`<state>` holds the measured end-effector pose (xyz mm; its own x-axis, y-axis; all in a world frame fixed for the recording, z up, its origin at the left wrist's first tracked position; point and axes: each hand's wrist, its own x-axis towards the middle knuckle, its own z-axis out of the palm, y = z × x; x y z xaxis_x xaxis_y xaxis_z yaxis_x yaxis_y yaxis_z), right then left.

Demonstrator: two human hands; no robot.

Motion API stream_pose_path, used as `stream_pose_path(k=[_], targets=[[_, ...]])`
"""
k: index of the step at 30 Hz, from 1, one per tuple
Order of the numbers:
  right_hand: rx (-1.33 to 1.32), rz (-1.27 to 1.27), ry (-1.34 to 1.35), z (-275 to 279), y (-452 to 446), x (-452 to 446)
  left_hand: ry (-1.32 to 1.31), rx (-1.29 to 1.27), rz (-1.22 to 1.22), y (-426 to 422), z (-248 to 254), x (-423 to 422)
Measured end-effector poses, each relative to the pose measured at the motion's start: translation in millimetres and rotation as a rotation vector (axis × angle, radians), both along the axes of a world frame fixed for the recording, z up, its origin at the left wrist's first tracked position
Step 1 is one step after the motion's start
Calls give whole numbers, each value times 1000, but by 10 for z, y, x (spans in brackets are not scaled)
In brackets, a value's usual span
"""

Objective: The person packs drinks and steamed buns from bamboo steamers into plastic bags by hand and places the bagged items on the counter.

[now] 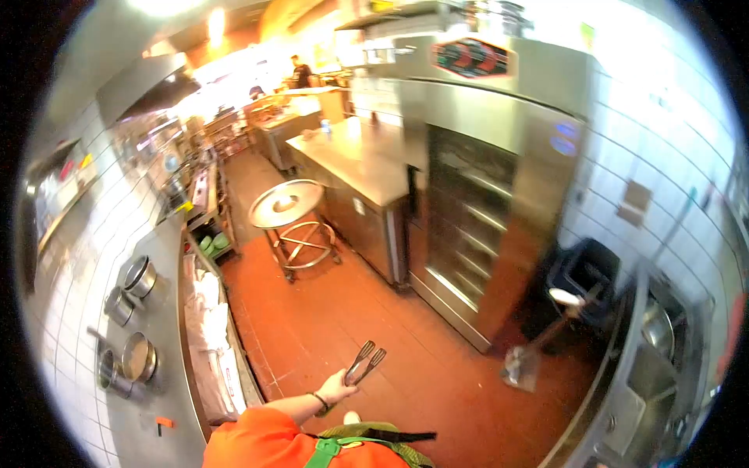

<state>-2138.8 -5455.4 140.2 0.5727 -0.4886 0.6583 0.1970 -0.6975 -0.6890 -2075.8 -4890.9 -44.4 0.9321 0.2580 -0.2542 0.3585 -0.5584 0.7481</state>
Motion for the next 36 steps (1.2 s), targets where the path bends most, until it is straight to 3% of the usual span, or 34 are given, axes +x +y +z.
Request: stream_pose_path(k=[2,3,4,6,7,8,9,10,12,14,16,17,18,20,21,22,24,26,28,29,31,32,34,35,36], targets=[[93,505,256,-378,1111,842,-119,-222,161,485,185,-53],[105,573,104,-342,2148,1216,-197,-266,177,813,54,-40],[140,693,331,-178,3038,1365,-324,-264,174,1056,307,-69],[131,1044,810,-154,4350,1552,-316,-625,180,1524,477,-7],[19,1271,846,-469,4985,1693,-390,-647,130,1753,686,83],[-282,1431,586,-476,5536,1723,-464,-668,74,1906,925,140],[-248,1539,608,-518,6050,1709,-532,-661,80,2066,1161,211],[-209,1648,629,-571,6445,1682,-562,-854,89,2201,1243,272],[35,1746,1033,-534,7046,1828,-569,-683,40,2593,1247,443],[-44,1794,984,-703,7577,2186,-525,-461,-34,3219,1019,653],[-259,1848,703,-1006,8144,2658,-574,-469,74,3788,1009,829],[-39,1907,838,-939,8445,2836,-549,-387,121,4112,938,888],[-39,1928,833,-977,8761,3055,-517,-309,171,4431,877,928],[288,1963,1135,-1009,9441,3497,-440,-243,279,5131,899,936],[357,2023,1096,-918,9822,3654,-436,-103,436,5441,962,898],[283,1985,1162,-950,10243,3816,-421,31,586,5707,1030,830],[162,2005,1083,-730,11085,3989,-498,-23,778,6207,1169,759],[-43,2095,802,-600,11930,4187,-478,-97,889,6686,1188,727],[-131,2143,846,-556,12691,4284,-548,-369,1013,7223,585,641],[-110,2224,813,-559,13125,4285,-570,-365,1005,7592,569,792],[-138,2479,1041,-575,13798,4280,-618,-276,1057,8097,698,965],[-167,2596,1076,-552,14187,4252,-612,-529,1219,8468,819,1162],[-201,2733,1268,-922,14875,4207,-663,-97,923,9197,1247,1528],[-590,2709,1382,-680,15276,4341,-625,-9,918,9733,945,1584],[-75,2856,1347,-921,15563,4316,-590,59,918,10141,655,1686]])
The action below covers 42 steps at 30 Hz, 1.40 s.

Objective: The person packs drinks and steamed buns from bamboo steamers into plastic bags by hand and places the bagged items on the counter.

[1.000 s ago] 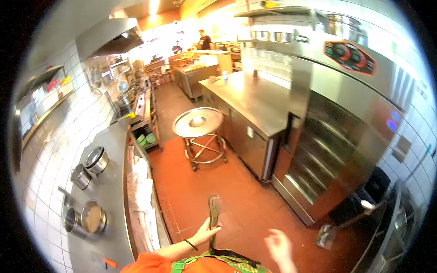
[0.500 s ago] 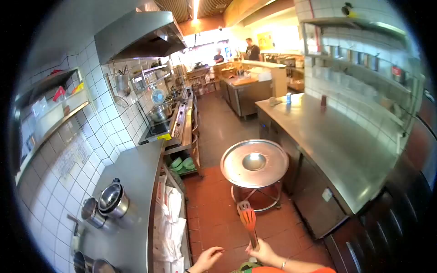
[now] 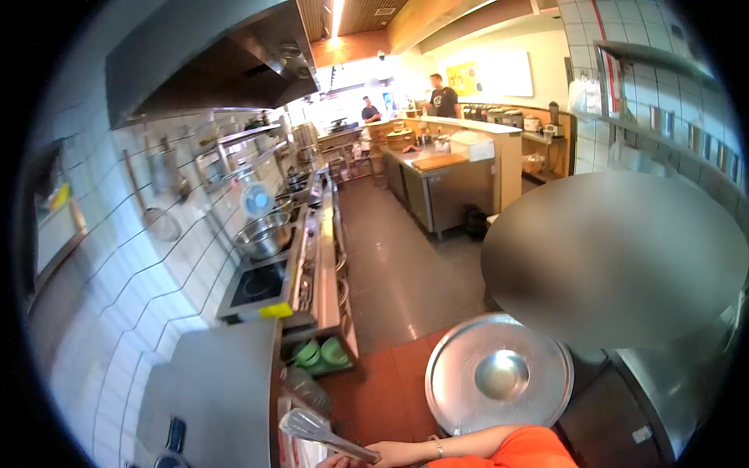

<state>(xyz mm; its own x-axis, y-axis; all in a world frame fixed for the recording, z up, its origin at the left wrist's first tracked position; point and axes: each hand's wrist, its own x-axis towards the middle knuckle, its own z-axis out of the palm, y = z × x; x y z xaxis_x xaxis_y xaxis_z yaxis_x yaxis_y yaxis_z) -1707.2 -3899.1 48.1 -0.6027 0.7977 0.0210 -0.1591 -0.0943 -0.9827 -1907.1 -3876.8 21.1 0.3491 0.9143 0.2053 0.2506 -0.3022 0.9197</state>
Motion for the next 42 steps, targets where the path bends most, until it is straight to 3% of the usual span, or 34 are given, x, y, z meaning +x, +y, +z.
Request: stream_pose_path(k=[1,2,4,5,7,9,12,13,16,17,18,20,22,23,24,25,27,30,31,32,34,35,37,40,42], targets=[[16,-46,16,102,288,120,-39,-301,-167,371,137,119],[31,-93,37,258,569,282,-358,-586,-196,670,176,314],[-130,-85,59,787,971,591,-42,-312,-234,1149,1167,636],[-176,1,137,575,1303,727,35,-277,-215,1488,1194,749],[-139,-32,158,197,1862,1029,1,-369,-228,2098,1017,1078],[-173,0,113,210,2331,1359,-81,-476,-253,2607,971,1382],[-158,28,191,225,3153,1933,72,-468,-209,3418,980,1939],[-168,13,96,189,3495,2131,191,-389,-227,3765,928,2115],[-137,30,24,88,4646,2769,83,-342,-165,4903,526,2686],[16,-20,-62,-88,5103,2940,16,-313,-151,5380,335,2925],[31,-14,-51,162,5481,3128,-40,-307,-136,5776,222,3065],[-271,70,70,790,6012,3610,-167,-343,-109,6325,99,3368],[-121,-3,-31,901,6582,3873,369,251,-77,6718,776,3767],[-118,15,-70,1080,6870,4072,91,-348,-5,6947,1148,4075],[-102,35,-107,1213,7163,4262,69,-361,3,7216,1075,4258],[-105,44,-125,1117,7441,4443,-113,-452,-5,7520,908,4438],[9,-44,-195,847,8106,4757,-467,-603,-37,8263,665,4822],[-24,-160,-139,689,9026,5306,-531,-669,-152,9372,560,5496],[12,-234,-283,712,9291,5541,-167,-274,-197,9736,599,5721],[21,-246,-291,677,9592,5763,-476,-710,-117,10077,558,6062],[-24,-470,-387,728,10130,6338,-534,-916,-250,10869,653,6587],[-33,-472,-411,739,10336,6669,-555,-929,-261,11246,655,6856],[-211,-775,-346,735,10764,7217,-498,-849,-494,12028,734,7214],[-301,-957,-321,597,11379,8028,-503,-759,-496,13018,992,7853],[-275,-1060,-209,393,11867,8540,-491,-740,-534,13702,862,8260]])
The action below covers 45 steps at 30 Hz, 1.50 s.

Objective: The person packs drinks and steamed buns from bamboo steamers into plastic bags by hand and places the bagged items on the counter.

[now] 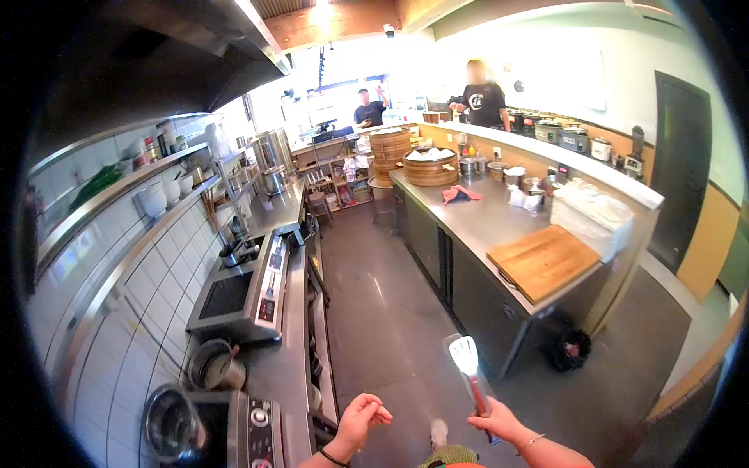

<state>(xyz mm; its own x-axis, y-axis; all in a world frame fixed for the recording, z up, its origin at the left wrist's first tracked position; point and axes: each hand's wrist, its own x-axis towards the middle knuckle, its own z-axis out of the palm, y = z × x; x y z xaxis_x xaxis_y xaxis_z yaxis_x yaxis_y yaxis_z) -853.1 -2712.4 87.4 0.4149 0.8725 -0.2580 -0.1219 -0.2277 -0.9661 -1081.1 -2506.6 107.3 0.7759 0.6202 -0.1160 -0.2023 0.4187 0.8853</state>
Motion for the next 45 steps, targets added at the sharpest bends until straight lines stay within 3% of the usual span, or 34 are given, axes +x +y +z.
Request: stream_pose_path(k=[3,5,8,10,14,16,17,18,19,20,21,22,23,24,25,27,28,30,31,32,34,35,37,38,40,41,42,43,45], targets=[[6,-14,-107,-155,939,664,87,120,44,979,-234,547],[-50,60,-268,-234,1769,1127,268,-12,52,1713,-344,847],[-115,183,-158,15,3073,1428,151,30,267,2399,9,1124],[-54,285,-165,326,3947,1591,237,99,357,2973,310,1238],[-7,499,-247,315,5625,2108,184,173,454,4486,-452,1471],[119,613,79,162,6429,2305,163,278,512,5242,-451,1780],[37,697,29,55,6780,2439,260,351,405,5594,-350,1936],[-44,706,-39,18,7108,2518,362,215,246,6026,-332,2121],[-25,686,-26,45,7440,2602,129,3,145,6547,-673,2390],[-80,694,-134,-3,7718,2760,43,-264,50,6913,-710,2763],[115,578,81,76,7945,2819,-3,-264,33,7207,-614,3187],[418,488,333,411,8156,2809,-27,1,-168,7467,-383,3534],[396,492,280,364,8522,3078,-23,274,-354,7736,-90,3791],[372,487,256,211,8834,3251,-93,133,-212,7907,379,4024],[369,481,297,77,9130,3359,-55,116,-211,8118,509,4267],[374,223,-107,-90,9861,3673,-57,-76,-201,8672,474,4747],[368,223,-93,-27,10240,3868,-45,-84,-198,9095,339,4974],[142,296,-169,195,10832,4093,-34,351,-134,9862,-143,5365],[116,593,-464,5,11322,4420,-24,311,-143,10293,-310,5516],[116,607,-457,-47,11792,4714,-81,398,6,10721,-352,5694],[434,517,-788,-41,12635,5251,196,618,143,11572,-219,5751],[238,549,-739,441,13045,5534,297,679,206,11927,-5,5701],[257,168,-883,1011,13924,6136,483,868,430,12626,192,5698],[417,-46,-909,1400,14314,6463,578,1006,581,13011,169,5680],[847,-570,-771,2038,14932,6954,852,1051,586,13797,105,5489],[1246,-770,-469,2343,15192,6971,910,988,643,14287,-30,5393],[1463,-816,-476,2342,15368,7200,958,950,688,14722,-164,5330],[1555,-467,-464,2233,15629,7288,1102,953,692,15121,-192,5282],[1196,-330,-707,1787,16193,7113,1224,992,709,16082,-361,5209]])
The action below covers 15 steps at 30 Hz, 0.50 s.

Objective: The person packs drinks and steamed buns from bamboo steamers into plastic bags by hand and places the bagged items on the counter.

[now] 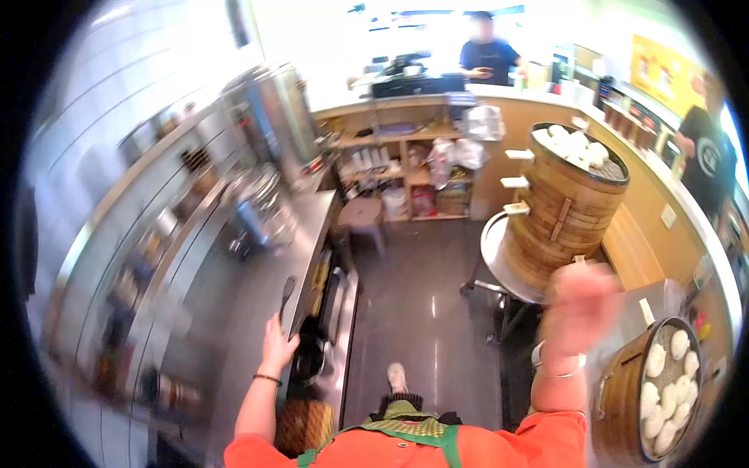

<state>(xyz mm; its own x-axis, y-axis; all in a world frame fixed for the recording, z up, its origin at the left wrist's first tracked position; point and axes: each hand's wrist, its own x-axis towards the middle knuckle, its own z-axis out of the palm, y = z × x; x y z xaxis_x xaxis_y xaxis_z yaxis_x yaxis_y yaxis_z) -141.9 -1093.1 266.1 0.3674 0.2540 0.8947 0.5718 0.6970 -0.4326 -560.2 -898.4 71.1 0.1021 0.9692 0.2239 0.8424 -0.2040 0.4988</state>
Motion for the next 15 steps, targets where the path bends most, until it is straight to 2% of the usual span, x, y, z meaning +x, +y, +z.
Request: stream_pose_path(k=[1,2,3,4,5,7,8,11,13,15], targets=[[-183,-64,-104,-220,295,-80,-5,34,-11,481,-239,-72],[-374,-268,-637,-354,649,-9,20,0,-2,873,-352,-57],[-660,-144,-419,-778,1085,61,56,-37,8,1330,-391,29],[-936,62,-84,-1182,1372,131,46,-82,33,1652,-506,49],[-1053,44,-21,-1661,1611,302,37,-120,67,2013,-617,136],[-1227,38,-168,-1905,1870,490,82,-215,100,2622,-644,220],[-1268,123,-208,-2068,2019,600,117,-233,126,2884,-675,292],[-1366,113,-220,-2177,2605,840,231,-198,92,3547,-963,234],[-1382,110,-174,-2180,3117,1027,310,123,101,3741,-1132,270],[-1300,126,-156,-2367,3741,1312,506,344,104,4102,-1753,-91]])
